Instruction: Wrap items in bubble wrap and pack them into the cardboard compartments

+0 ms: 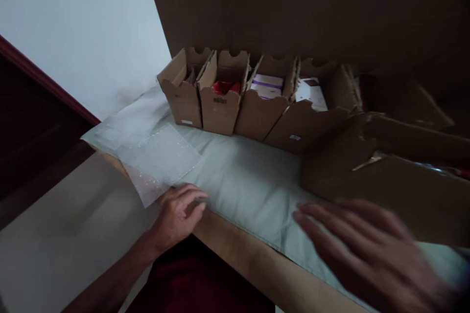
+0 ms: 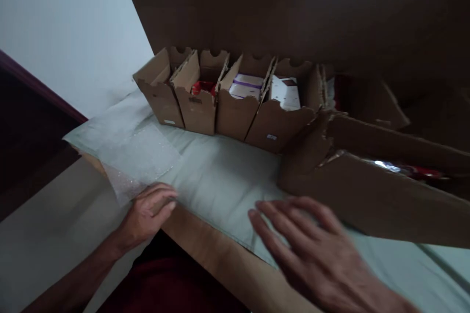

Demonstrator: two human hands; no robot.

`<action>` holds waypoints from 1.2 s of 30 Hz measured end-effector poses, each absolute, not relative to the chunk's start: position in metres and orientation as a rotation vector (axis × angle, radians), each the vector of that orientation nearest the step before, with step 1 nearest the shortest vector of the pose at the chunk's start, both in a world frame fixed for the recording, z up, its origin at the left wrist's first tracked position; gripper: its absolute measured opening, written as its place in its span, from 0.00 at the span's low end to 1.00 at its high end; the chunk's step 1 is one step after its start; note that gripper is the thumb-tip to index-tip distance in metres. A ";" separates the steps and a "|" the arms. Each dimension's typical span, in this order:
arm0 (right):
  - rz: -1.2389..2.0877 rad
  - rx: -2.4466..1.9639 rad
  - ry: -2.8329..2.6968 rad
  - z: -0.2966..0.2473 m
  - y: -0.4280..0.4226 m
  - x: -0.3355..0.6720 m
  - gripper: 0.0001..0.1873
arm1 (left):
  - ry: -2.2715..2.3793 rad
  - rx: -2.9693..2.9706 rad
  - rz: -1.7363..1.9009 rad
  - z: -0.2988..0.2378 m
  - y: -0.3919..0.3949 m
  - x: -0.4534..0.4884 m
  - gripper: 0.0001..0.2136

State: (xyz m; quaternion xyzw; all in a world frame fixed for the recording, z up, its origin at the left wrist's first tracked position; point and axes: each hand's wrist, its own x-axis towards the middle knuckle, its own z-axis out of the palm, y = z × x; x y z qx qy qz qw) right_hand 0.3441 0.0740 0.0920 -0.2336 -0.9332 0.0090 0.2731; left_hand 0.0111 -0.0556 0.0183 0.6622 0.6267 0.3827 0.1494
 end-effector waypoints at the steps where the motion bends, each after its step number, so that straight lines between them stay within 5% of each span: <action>1: -0.013 -0.475 -2.591 0.083 0.070 0.338 0.18 | 1.930 1.974 1.075 0.017 -0.060 -0.004 0.09; 11: -0.098 -0.476 -2.683 0.052 0.088 0.319 0.11 | 2.486 2.165 0.540 -0.015 -0.075 -0.078 0.07; 20: -0.082 -0.541 -2.663 0.069 0.088 0.319 0.09 | 2.070 2.480 1.183 0.015 -0.058 -0.055 0.08; 24: -0.070 -0.535 -2.664 0.074 0.088 0.315 0.08 | 1.681 2.570 1.040 0.009 -0.059 -0.024 0.12; 32: 0.077 -0.583 -2.664 0.070 0.070 0.300 0.16 | 1.667 2.498 0.894 -0.014 -0.065 -0.019 0.19; 36: 0.268 -0.585 -2.560 0.053 0.058 0.256 0.10 | 1.662 2.499 0.884 -0.013 -0.064 -0.021 0.18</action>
